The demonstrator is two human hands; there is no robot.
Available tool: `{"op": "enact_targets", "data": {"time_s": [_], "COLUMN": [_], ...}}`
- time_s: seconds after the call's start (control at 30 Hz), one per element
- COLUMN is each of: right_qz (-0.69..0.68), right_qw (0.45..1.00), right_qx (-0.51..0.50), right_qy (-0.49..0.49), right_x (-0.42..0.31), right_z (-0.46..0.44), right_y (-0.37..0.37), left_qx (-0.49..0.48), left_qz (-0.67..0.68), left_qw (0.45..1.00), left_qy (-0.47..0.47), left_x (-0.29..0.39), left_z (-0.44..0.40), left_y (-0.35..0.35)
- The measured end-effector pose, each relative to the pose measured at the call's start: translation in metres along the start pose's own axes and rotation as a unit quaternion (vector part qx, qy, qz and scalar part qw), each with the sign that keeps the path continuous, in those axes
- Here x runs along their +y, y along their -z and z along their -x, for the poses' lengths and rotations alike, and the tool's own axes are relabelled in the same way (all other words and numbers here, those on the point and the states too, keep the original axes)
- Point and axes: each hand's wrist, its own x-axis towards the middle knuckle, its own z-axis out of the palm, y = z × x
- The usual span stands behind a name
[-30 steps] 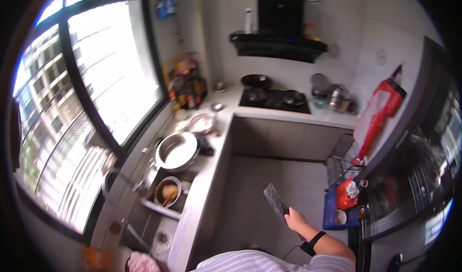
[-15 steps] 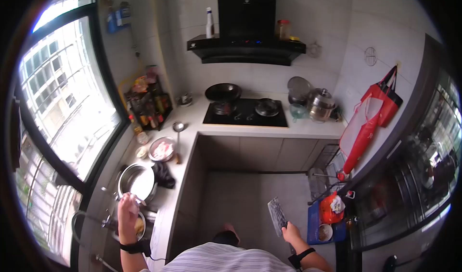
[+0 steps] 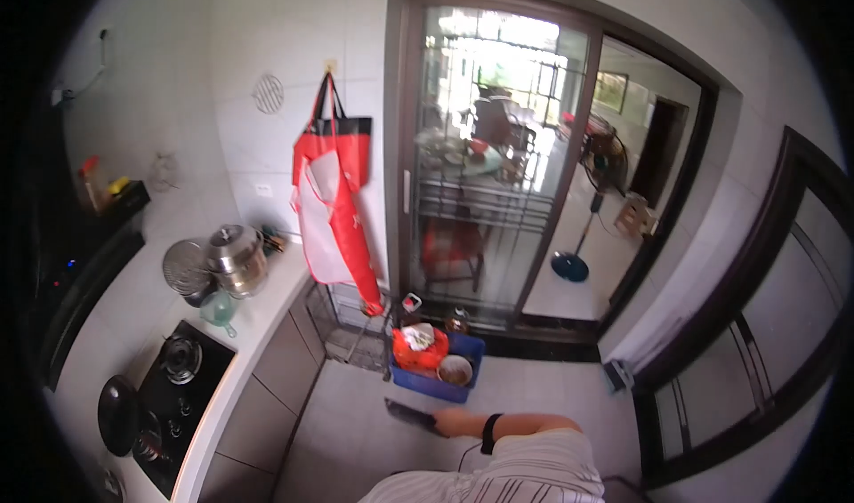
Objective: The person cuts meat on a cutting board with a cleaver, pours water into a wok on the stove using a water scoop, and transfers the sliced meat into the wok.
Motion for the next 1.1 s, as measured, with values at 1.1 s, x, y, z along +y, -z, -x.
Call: {"op": "enact_targets", "data": {"time_s": [1.1], "right_qz": [0.145], "right_qw": [0.509], "right_qx": [-0.245], "right_qy": [0.813], "right_x": [-0.264], "right_z": [0.2], "right_y": [-0.104], "left_qx": [0.903], "left_qz": [0.166], "left_qw": [0.386], "left_qy": [-0.088], "left_x": [-0.05], "left_z": [0.96], "left_y": [-0.034]}}
